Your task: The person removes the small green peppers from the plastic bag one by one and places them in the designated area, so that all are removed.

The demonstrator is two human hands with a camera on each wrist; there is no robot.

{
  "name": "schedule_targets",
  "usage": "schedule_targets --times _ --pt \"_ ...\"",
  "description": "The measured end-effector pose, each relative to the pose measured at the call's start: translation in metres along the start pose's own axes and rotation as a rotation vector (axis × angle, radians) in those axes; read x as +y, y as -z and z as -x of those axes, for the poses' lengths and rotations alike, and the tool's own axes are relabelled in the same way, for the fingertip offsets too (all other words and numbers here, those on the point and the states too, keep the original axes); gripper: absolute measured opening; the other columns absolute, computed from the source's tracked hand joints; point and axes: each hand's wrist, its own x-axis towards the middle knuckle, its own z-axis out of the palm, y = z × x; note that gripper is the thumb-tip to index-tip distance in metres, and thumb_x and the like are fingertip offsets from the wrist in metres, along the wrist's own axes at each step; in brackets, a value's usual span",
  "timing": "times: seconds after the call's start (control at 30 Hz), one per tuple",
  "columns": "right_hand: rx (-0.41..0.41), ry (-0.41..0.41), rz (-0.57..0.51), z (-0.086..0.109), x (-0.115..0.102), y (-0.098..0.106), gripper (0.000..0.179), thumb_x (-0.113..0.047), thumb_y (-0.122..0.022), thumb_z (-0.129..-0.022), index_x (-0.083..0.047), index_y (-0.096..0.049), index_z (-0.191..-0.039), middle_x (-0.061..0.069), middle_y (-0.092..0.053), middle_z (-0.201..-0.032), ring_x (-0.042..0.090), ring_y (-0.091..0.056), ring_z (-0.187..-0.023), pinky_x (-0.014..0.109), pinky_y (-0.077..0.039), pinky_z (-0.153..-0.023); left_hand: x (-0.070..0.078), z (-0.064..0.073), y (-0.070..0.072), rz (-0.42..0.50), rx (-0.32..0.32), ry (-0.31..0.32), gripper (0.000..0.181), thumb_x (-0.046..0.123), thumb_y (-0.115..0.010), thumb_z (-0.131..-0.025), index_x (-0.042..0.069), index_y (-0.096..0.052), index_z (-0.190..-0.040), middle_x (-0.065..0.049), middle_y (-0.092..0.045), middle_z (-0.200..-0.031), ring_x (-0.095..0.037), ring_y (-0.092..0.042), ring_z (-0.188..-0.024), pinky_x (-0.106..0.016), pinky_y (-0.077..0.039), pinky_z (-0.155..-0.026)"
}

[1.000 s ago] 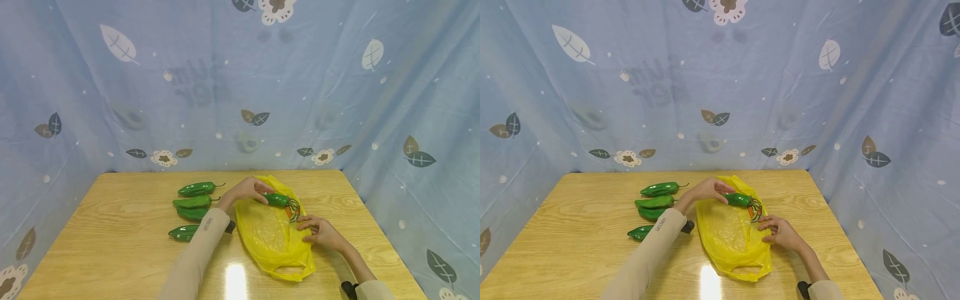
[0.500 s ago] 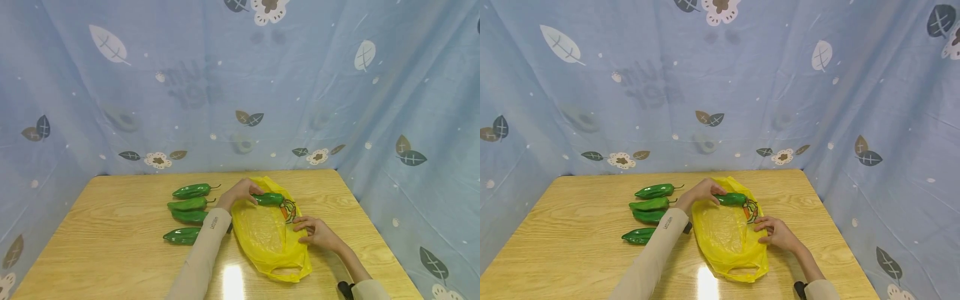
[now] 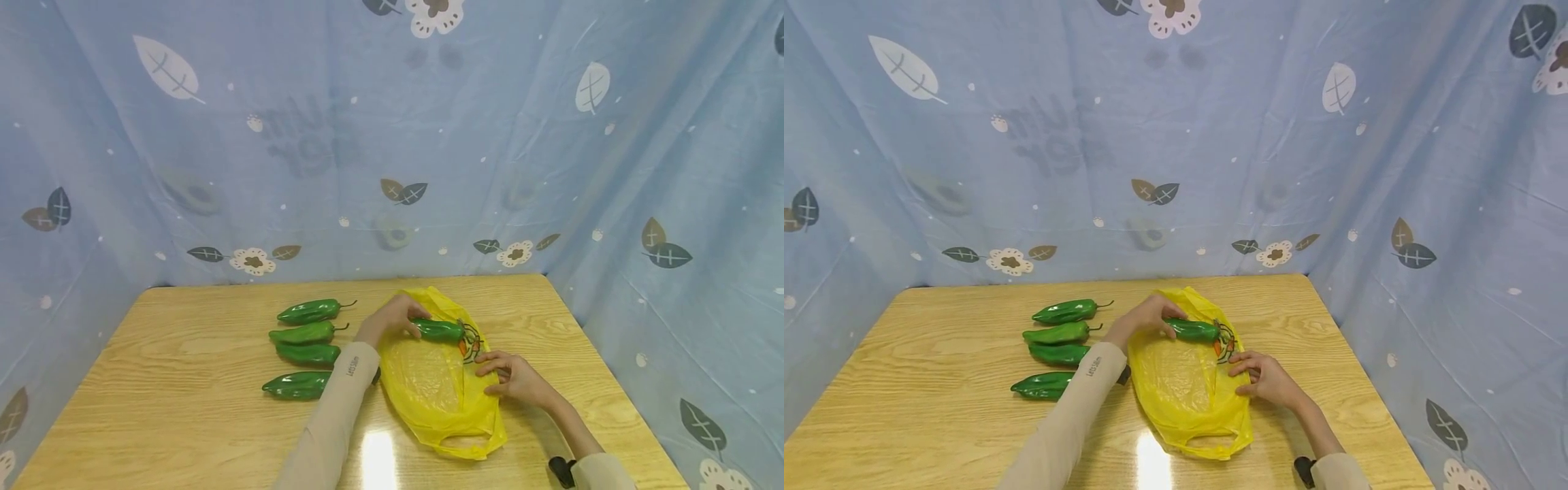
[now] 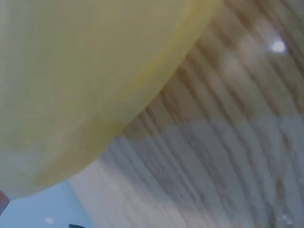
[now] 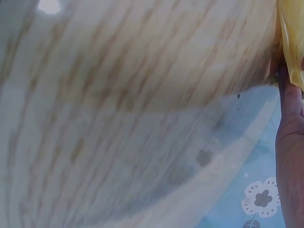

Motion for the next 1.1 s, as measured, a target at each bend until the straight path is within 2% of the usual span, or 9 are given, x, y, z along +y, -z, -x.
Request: schedule_targets --times 0.17,0.27,0.33,0.47,0.6,0.7,0.83,1.0,1.1 --pt "-0.001 -0.009 0.004 0.000 0.002 -0.001 0.026 -0.003 -0.073 -0.083 0.002 -0.068 -0.107 0.029 -0.051 -0.129 0.051 -0.042 -0.123 0.053 -0.047 -0.091 0.000 -0.001 -0.007 -0.109 -0.014 -0.022 0.047 0.008 -0.083 -0.073 0.010 -0.069 -0.118 -0.003 -0.067 -0.120 -0.019 -0.057 -0.116 -0.026 -0.044 -0.099" --pt "-0.002 -0.013 -0.006 0.001 0.001 -0.002 0.026 -0.003 -0.073 -0.083 0.002 -0.068 -0.107 0.029 -0.050 -0.129 0.052 -0.042 -0.123 0.053 -0.047 -0.092 0.005 0.002 -0.008 -0.113 -0.008 -0.014 0.046 0.010 -0.082 -0.074 0.011 -0.069 -0.118 -0.003 -0.067 -0.119 -0.017 -0.058 -0.113 -0.026 -0.045 -0.098" --pt "-0.003 -0.015 -0.004 0.002 0.001 -0.003 0.026 -0.004 -0.074 -0.083 0.002 -0.068 -0.107 0.029 -0.051 -0.129 0.052 -0.042 -0.123 0.053 -0.047 -0.091 0.011 0.004 -0.007 -0.121 -0.007 -0.020 0.045 0.012 -0.081 -0.075 0.011 -0.069 -0.118 -0.003 -0.067 -0.118 -0.014 -0.060 -0.108 -0.025 -0.046 -0.096" --pt "0.005 -0.003 0.028 0.002 0.001 -0.003 0.026 -0.004 -0.074 -0.082 0.002 -0.069 -0.107 0.028 -0.052 -0.128 0.051 -0.042 -0.122 0.051 -0.048 -0.091 0.027 0.006 -0.005 -0.164 -0.005 -0.072 0.042 0.014 -0.080 -0.077 0.009 -0.069 -0.118 -0.004 -0.069 -0.115 -0.009 -0.060 -0.091 -0.022 -0.049 -0.087" --pt "0.017 -0.005 0.060 -0.001 0.000 -0.001 0.025 -0.002 -0.075 -0.081 0.001 -0.069 -0.105 0.026 -0.054 -0.127 0.050 -0.042 -0.124 0.054 -0.045 -0.093 0.047 0.013 0.000 -0.169 0.057 -0.077 0.043 0.017 -0.080 -0.077 0.009 -0.069 -0.118 -0.006 -0.069 -0.114 -0.013 -0.063 -0.097 -0.025 -0.051 -0.087" --pt "0.014 -0.014 0.071 -0.005 -0.002 0.001 0.025 -0.002 -0.075 -0.080 0.000 -0.070 -0.105 0.026 -0.054 -0.127 0.050 -0.041 -0.125 0.055 -0.044 -0.094 0.060 0.026 0.005 -0.165 0.131 -0.071 0.045 0.022 -0.081 -0.076 0.011 -0.069 -0.119 -0.005 -0.068 -0.115 -0.019 -0.063 -0.105 -0.029 -0.051 -0.090" --pt "0.005 -0.014 0.078 -0.007 -0.004 0.003 0.024 -0.001 -0.075 -0.081 0.001 -0.070 -0.105 0.027 -0.053 -0.127 0.051 -0.042 -0.124 0.057 -0.044 -0.093 0.074 0.049 0.006 -0.110 0.202 -0.069 0.046 0.024 -0.082 -0.075 0.013 -0.069 -0.118 -0.004 -0.068 -0.116 -0.021 -0.064 -0.107 -0.033 -0.052 -0.091" --pt "0.006 -0.021 0.076 -0.004 -0.005 0.003 0.023 -0.001 -0.074 -0.082 0.000 -0.070 -0.104 0.027 -0.053 -0.128 0.053 -0.040 -0.124 0.060 -0.043 -0.093 0.087 0.083 -0.001 -0.001 0.238 -0.065 0.044 0.019 -0.082 -0.074 0.013 -0.070 -0.116 -0.005 -0.068 -0.115 -0.023 -0.064 -0.106 -0.033 -0.053 -0.088" --pt "0.009 -0.019 0.075 -0.001 -0.004 0.002 0.023 -0.002 -0.074 -0.082 -0.001 -0.070 -0.105 0.027 -0.053 -0.128 0.053 -0.040 -0.125 0.061 -0.042 -0.094 0.091 0.103 -0.006 0.021 0.236 -0.053 0.043 0.019 -0.083 -0.074 0.014 -0.071 -0.115 -0.005 -0.068 -0.115 -0.024 -0.064 -0.107 -0.026 -0.053 -0.078"
